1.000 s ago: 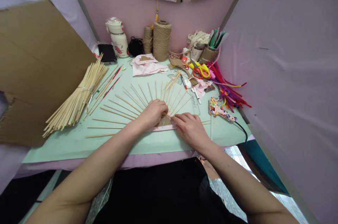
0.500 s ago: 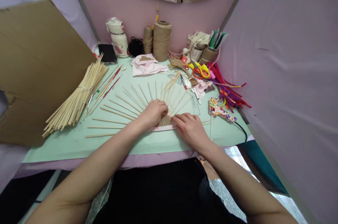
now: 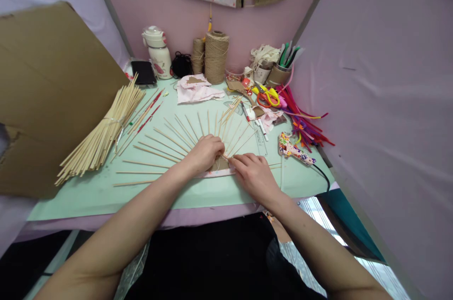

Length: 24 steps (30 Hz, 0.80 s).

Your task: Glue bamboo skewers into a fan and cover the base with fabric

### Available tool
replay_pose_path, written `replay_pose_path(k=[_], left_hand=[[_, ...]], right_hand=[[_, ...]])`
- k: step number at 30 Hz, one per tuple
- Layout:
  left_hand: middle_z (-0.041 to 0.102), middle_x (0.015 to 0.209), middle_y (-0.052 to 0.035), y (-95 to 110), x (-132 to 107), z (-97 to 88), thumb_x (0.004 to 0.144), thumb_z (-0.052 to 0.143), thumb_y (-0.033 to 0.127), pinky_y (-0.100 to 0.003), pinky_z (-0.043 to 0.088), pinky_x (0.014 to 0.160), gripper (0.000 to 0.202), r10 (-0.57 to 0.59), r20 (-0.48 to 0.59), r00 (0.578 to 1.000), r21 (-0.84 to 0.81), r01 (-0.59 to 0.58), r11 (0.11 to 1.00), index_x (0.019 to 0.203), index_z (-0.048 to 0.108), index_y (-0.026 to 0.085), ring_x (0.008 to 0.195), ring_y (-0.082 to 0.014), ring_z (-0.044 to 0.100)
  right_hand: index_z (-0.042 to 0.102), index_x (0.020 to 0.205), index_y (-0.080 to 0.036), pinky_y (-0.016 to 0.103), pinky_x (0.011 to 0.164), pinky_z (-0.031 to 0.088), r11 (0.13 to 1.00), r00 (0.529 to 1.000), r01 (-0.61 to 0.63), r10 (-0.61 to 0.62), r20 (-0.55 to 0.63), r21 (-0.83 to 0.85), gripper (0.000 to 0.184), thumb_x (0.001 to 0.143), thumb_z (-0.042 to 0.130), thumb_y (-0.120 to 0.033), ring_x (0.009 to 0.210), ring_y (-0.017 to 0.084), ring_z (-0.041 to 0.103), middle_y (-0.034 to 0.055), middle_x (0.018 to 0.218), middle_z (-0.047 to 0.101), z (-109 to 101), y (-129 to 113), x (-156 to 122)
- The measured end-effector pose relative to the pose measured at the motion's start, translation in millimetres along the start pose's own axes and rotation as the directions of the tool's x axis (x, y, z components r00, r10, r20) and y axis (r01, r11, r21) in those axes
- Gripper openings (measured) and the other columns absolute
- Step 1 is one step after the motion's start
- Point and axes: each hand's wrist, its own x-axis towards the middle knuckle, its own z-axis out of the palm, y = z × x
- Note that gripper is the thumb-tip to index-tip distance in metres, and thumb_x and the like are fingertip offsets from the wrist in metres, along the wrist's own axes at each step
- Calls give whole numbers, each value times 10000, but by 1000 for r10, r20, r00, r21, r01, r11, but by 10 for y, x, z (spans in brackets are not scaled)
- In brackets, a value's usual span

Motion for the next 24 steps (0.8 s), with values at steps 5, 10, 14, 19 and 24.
replay_pose_path(k=[5, 10, 14, 19, 24], left_hand=[[659, 813, -64, 20, -1, -20, 852, 503, 109, -349, 397, 775, 200, -17, 11, 1000, -1, 17, 1000, 773, 675, 173, 837, -215, 542], [657, 828, -63, 16, -20, -23, 868, 502, 130, -352, 395, 780, 200, -16, 3, 1000, 1, 16, 1000, 792, 680, 180, 854, -213, 550], [662, 851, -56, 9, -35, -20, 879, 512, 147, -353, 385, 783, 185, -24, 6, 1000, 11, 24, 1000, 817, 682, 188, 883, -218, 558], [661, 860, -50, 21, -40, -33, 895, 514, 161, -355, 378, 784, 182, -33, 15, 999, 22, 33, 999, 830, 681, 193, 895, -222, 558], [657, 855, -52, 9, -40, -38, 891, 510, 139, -345, 392, 793, 186, -23, 15, 1000, 5, 23, 1000, 826, 679, 183, 884, -215, 554]], right_hand=[[603, 1236, -240, 355, 848, 326, 1000, 1000, -10, 10, 13, 11, 275, 979, 507, -220, 1095, 213, 539, 53, 1194, 691, -13, -11, 1], [611, 1232, -251, 356, 849, 335, 1000, 1000, -17, 17, -9, 20, 283, 964, 526, -218, 1096, 209, 544, 47, 1214, 685, 27, 3, -1], [615, 1219, -256, 355, 865, 342, 999, 999, -29, 31, -25, 44, 297, 950, 513, -181, 1102, 212, 543, 48, 1222, 681, 47, 5, -2], [617, 1203, -260, 364, 874, 351, 996, 999, -50, 50, -4, 72, 291, 953, 493, -177, 1106, 222, 543, 50, 1229, 675, 23, -15, 2], [616, 1204, -255, 378, 875, 350, 996, 998, -56, 56, 6, 74, 289, 957, 488, -178, 1113, 235, 546, 53, 1236, 674, 15, -20, 8]])
